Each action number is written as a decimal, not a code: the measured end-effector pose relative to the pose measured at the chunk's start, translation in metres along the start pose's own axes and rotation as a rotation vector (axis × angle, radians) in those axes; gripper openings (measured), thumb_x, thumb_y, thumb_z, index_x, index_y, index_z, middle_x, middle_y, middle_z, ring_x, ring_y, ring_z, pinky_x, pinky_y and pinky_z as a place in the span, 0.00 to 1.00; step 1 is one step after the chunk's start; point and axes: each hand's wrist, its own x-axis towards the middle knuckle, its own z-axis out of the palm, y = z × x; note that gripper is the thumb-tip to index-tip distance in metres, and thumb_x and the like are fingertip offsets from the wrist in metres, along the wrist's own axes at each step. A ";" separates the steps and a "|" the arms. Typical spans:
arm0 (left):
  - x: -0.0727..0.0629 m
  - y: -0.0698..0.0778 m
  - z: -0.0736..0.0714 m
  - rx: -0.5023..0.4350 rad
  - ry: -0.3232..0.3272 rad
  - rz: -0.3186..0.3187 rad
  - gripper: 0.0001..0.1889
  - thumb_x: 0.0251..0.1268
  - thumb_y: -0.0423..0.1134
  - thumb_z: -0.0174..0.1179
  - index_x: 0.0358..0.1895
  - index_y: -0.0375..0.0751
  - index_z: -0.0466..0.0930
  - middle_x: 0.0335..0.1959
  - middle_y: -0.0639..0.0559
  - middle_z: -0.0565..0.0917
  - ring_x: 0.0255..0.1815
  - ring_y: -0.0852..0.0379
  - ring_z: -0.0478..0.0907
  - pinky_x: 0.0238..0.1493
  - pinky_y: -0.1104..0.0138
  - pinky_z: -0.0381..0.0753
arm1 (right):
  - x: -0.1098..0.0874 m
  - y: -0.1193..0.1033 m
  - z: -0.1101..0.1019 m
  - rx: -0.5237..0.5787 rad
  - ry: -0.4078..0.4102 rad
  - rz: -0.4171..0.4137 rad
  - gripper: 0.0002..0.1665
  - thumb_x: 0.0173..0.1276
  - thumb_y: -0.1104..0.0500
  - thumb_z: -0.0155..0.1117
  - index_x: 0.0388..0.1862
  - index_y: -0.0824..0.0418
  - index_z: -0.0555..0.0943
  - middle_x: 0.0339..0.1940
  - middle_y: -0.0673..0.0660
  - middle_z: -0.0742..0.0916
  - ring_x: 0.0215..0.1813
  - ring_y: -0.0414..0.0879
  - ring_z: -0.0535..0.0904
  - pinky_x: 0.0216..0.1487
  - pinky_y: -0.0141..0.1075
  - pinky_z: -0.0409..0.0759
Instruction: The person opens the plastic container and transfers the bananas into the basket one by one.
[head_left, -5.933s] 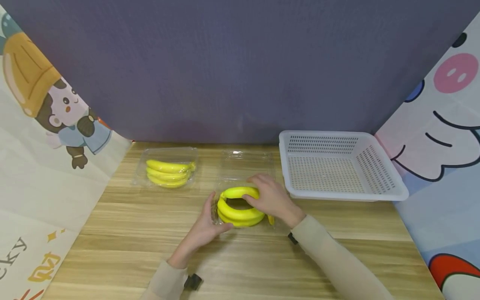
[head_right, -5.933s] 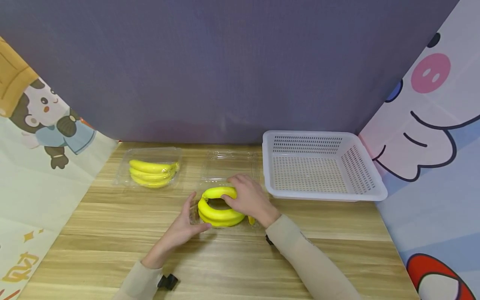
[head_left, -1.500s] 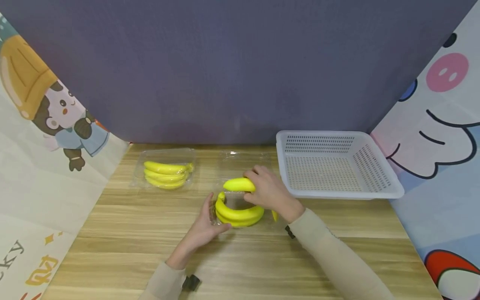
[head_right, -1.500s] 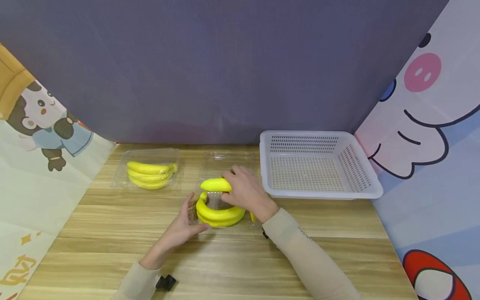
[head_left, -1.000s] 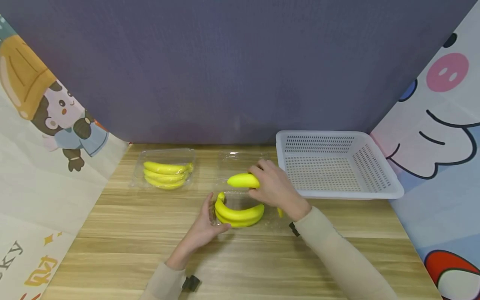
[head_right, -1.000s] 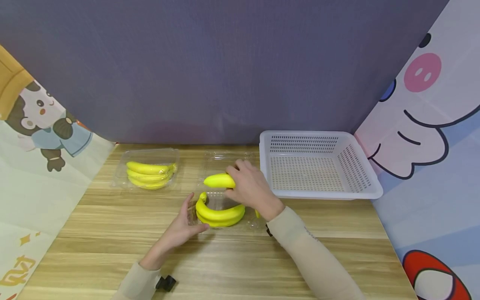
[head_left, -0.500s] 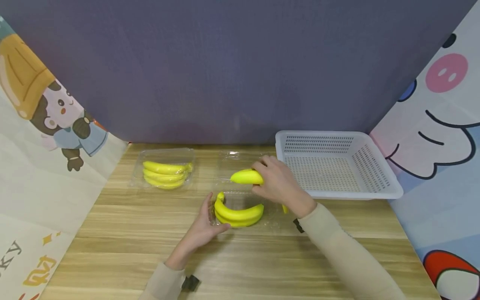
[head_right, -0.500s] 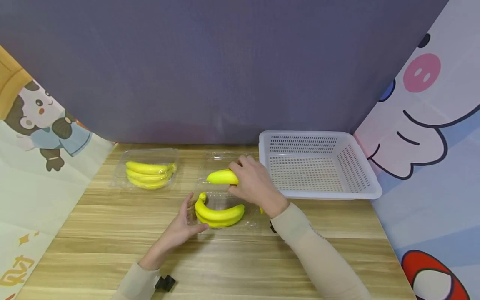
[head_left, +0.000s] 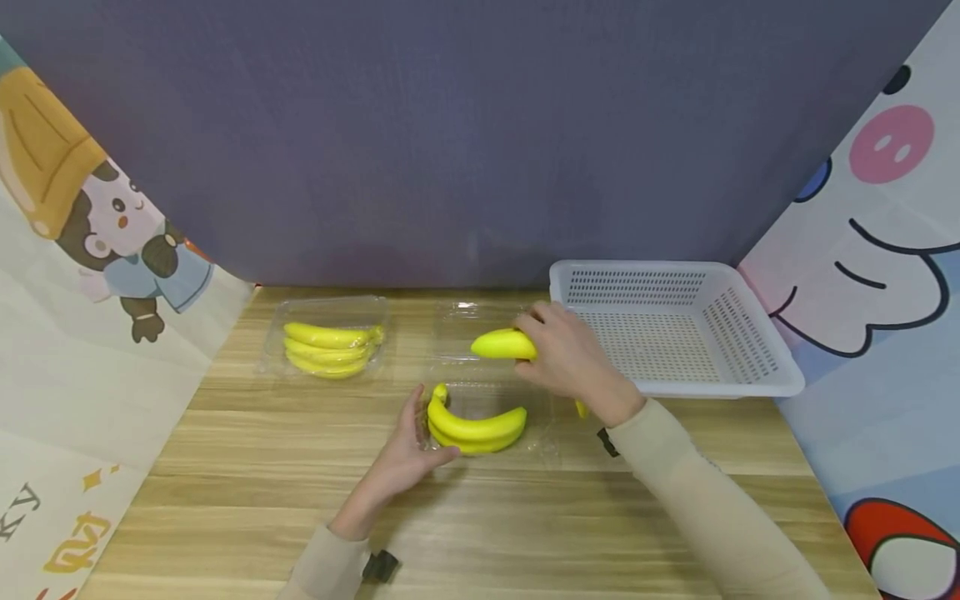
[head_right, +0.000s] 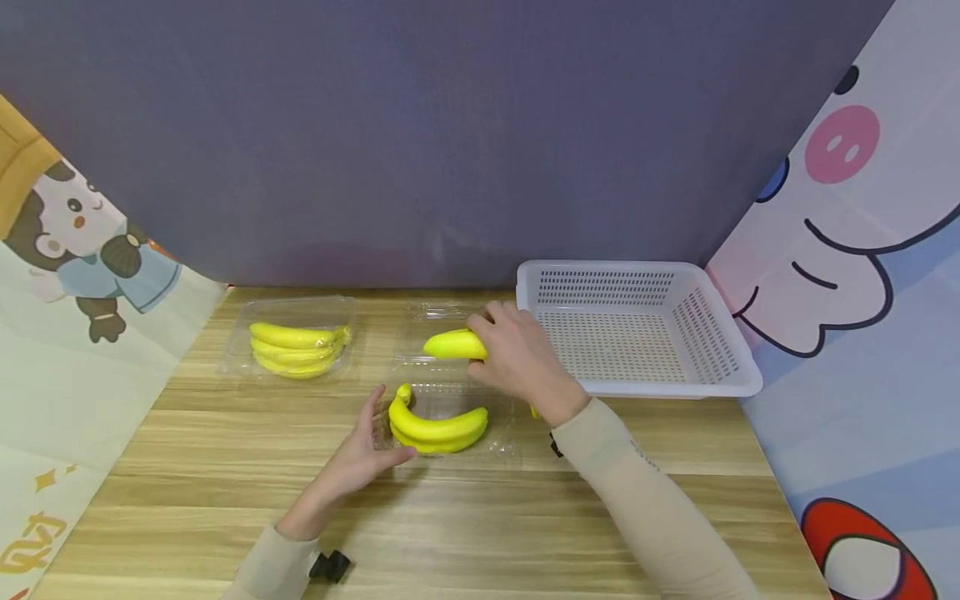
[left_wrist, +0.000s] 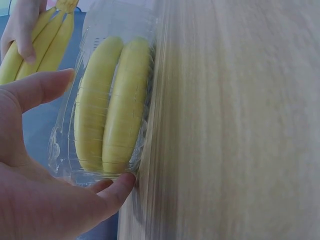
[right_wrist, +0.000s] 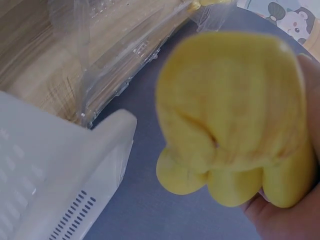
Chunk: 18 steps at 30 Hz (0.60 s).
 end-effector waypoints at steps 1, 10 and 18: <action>0.000 0.000 0.000 -0.001 0.001 0.001 0.64 0.52 0.39 0.77 0.83 0.43 0.35 0.81 0.30 0.44 0.78 0.28 0.51 0.75 0.39 0.55 | 0.000 0.001 -0.001 0.001 -0.002 0.001 0.25 0.49 0.57 0.78 0.47 0.62 0.83 0.41 0.57 0.82 0.39 0.51 0.76 0.37 0.43 0.78; 0.000 0.000 0.000 -0.006 0.003 0.003 0.64 0.52 0.39 0.77 0.83 0.43 0.35 0.81 0.30 0.45 0.78 0.29 0.51 0.75 0.40 0.55 | 0.004 0.008 -0.011 -0.001 0.004 -0.015 0.26 0.48 0.57 0.78 0.47 0.63 0.83 0.37 0.56 0.80 0.37 0.51 0.74 0.35 0.42 0.77; 0.000 -0.001 0.000 0.002 0.005 0.001 0.64 0.51 0.41 0.77 0.83 0.43 0.35 0.81 0.30 0.46 0.77 0.28 0.52 0.75 0.39 0.55 | 0.004 0.019 -0.019 -0.029 0.007 -0.026 0.27 0.50 0.57 0.78 0.49 0.63 0.83 0.40 0.58 0.81 0.39 0.53 0.76 0.36 0.44 0.80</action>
